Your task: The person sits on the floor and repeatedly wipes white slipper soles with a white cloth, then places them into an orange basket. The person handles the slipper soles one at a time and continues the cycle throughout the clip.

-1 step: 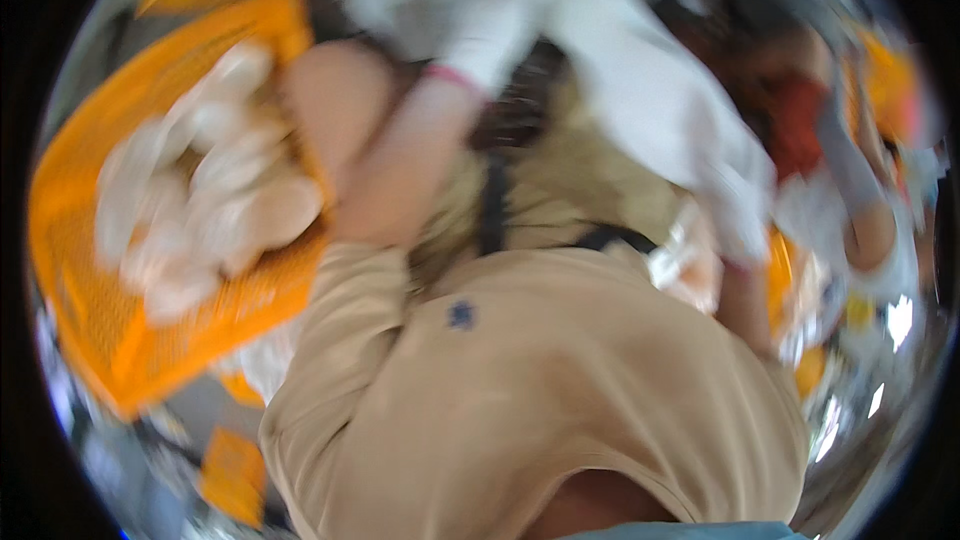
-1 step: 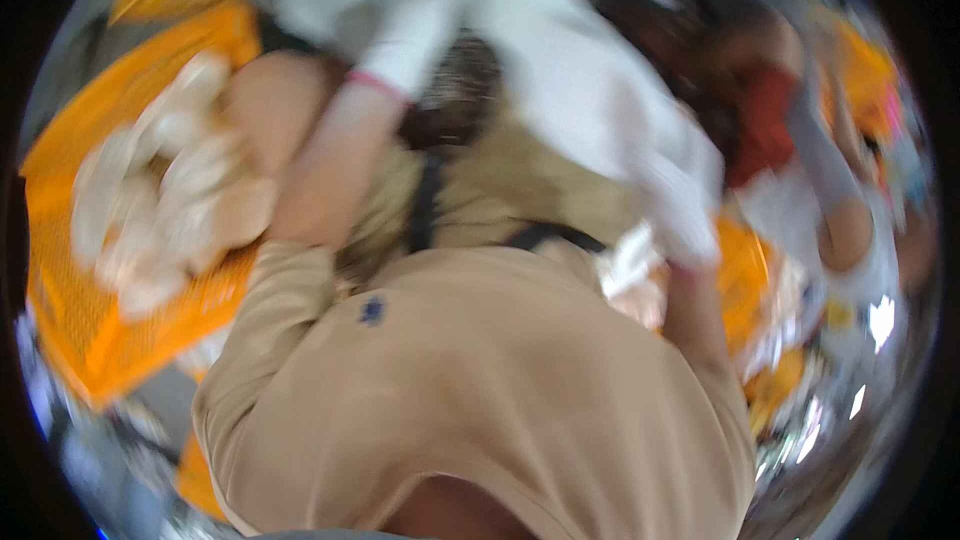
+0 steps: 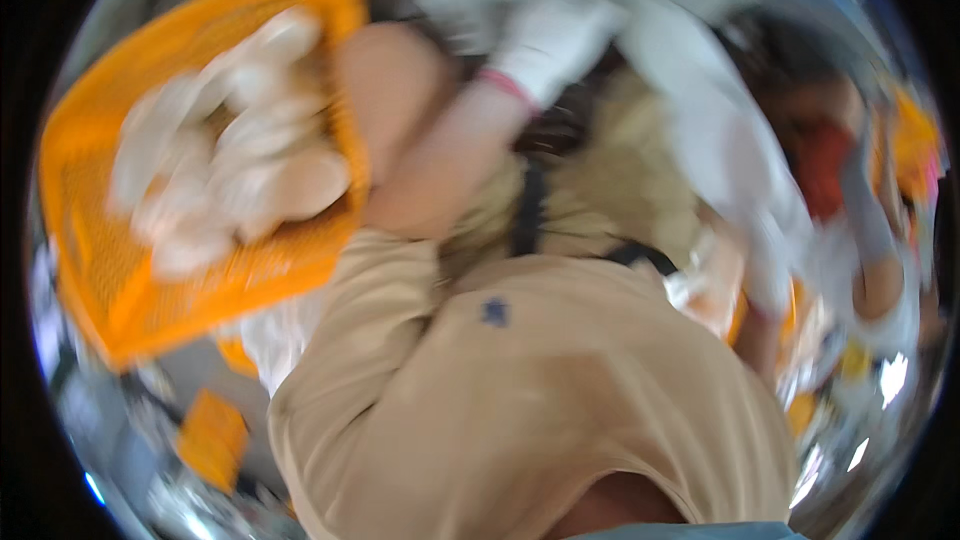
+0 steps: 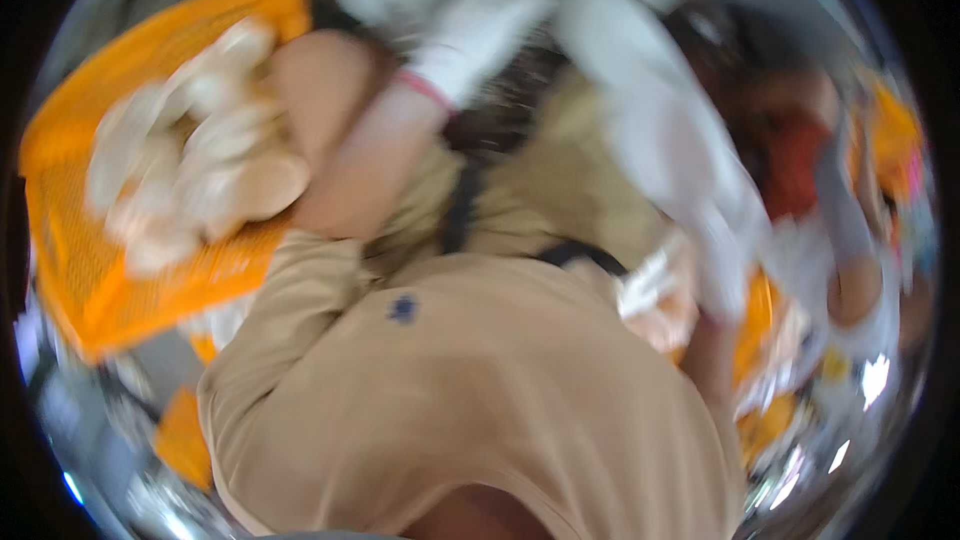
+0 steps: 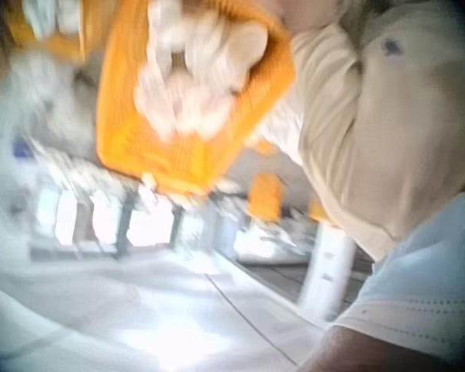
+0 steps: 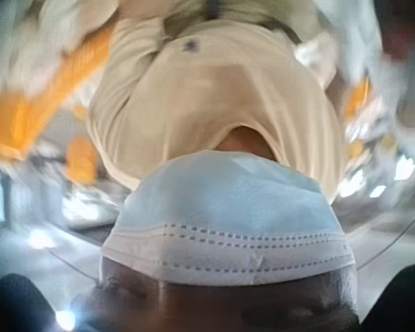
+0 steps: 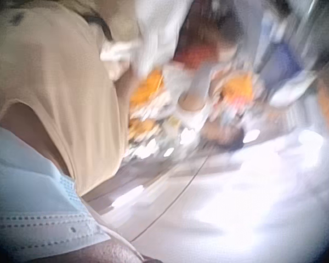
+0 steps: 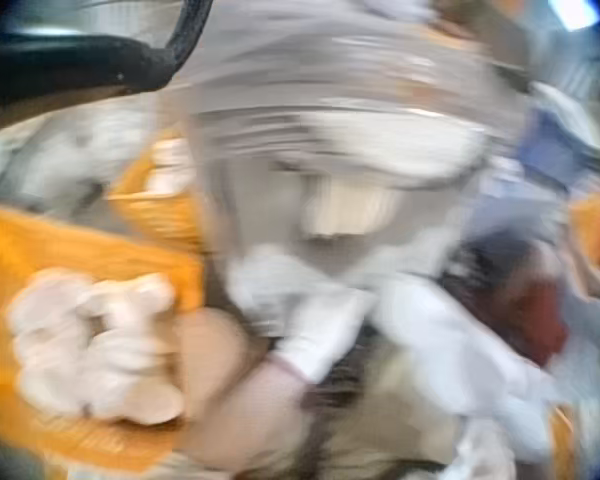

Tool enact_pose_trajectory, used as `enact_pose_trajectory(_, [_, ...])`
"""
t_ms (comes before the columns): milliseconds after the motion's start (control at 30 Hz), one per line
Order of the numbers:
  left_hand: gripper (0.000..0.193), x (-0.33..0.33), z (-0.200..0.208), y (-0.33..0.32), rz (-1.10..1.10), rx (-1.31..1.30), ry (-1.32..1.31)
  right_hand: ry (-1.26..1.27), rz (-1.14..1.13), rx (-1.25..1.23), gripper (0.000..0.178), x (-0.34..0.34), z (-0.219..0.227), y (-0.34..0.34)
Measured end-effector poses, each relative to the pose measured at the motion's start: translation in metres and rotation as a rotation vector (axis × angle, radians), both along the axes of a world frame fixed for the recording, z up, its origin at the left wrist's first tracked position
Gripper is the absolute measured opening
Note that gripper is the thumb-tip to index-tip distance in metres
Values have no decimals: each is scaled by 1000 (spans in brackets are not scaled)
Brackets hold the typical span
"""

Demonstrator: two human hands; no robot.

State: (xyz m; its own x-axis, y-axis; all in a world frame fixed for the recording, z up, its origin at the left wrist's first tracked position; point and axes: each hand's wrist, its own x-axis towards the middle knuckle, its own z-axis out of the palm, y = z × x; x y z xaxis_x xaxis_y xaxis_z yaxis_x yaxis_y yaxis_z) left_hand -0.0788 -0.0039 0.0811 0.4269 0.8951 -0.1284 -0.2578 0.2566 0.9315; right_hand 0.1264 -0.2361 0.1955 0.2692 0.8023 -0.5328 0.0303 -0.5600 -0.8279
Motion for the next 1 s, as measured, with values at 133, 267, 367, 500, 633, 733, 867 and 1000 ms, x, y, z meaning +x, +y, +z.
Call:
enact_pose_trajectory(133, [37, -119, 37, -17, 142, 701, 613, -281, 8, -136, 69, 32, -24, -76])
enact_pose_trajectory(267, [81, -251, 3, 28, 1035, 520, 1312, -683, 140, -445, 64, 64, -63, -162])
enact_pose_trajectory(367, [113, -291, -52, 62, 1055, -138, 1216, -876, 240, -639, 61, 91, -87, -197])
enact_pose_trajectory(500, [111, -309, -78, 60, 890, 151, 1272, -1036, 470, -338, 56, 122, -103, -166])
enact_pose_trajectory(633, [105, -350, -39, 25, 465, 195, 1406, -1008, 447, -83, 46, 107, -85, -66])
enact_pose_trajectory(733, [100, -364, 1, 14, 431, 277, 1271, -909, 536, 191, 36, 48, -50, 14])
enact_pose_trajectory(867, [93, -371, 87, -16, 488, 390, 845, -758, 620, 324, 45, -75, 10, 93])
enact_pose_trajectory(1000, [98, -355, 156, -61, 509, 342, 559, -462, 709, 873, 91, -199, 52, 140])
